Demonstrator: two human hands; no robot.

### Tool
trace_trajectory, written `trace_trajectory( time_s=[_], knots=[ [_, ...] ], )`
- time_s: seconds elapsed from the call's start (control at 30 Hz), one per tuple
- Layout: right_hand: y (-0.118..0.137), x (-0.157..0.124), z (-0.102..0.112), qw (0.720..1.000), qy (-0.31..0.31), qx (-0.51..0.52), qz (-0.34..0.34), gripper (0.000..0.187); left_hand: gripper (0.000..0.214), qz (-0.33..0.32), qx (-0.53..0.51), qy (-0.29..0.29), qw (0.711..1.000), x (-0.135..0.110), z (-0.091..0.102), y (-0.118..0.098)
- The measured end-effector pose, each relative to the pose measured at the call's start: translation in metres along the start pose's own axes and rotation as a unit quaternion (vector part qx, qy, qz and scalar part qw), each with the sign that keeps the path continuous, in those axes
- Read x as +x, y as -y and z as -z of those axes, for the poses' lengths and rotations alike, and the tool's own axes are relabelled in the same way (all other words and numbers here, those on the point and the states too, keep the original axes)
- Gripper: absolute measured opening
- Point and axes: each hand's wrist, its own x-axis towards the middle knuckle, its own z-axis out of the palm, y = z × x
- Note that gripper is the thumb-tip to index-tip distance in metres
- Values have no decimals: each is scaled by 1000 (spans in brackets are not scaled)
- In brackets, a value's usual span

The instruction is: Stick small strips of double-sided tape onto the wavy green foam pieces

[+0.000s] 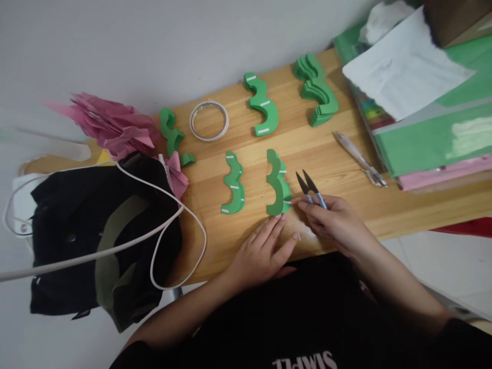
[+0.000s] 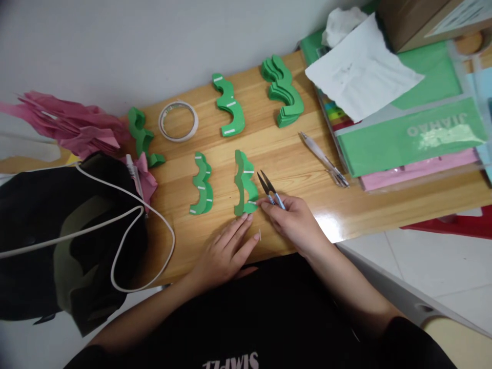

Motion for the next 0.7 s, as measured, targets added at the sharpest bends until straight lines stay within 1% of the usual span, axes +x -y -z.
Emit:
trace_trajectory(
  time_s=[0.1, 0.3, 0.43, 0.63, 0.7],
  knots=[
    [-1, 0, 0, 1000, 4, -2, 1, 24, 54, 4, 8, -7, 1000, 1, 1, 0],
    [-1, 0, 0, 1000, -3, -8, -9, 27, 53, 6, 14, -9, 1000, 2, 1, -1],
    [-1, 0, -1, 1000, -10, -7, -9, 28, 56, 6, 10, -7, 1000, 1, 0, 0],
    [1, -1, -1, 1000, -17, -10, -6, 29, 62, 9, 19, 26, 999, 1, -1, -2],
    [1, -2, -1, 1000, -15, -13, -3, 30, 62, 10, 21, 28, 999, 1, -1, -2]
  ],
)
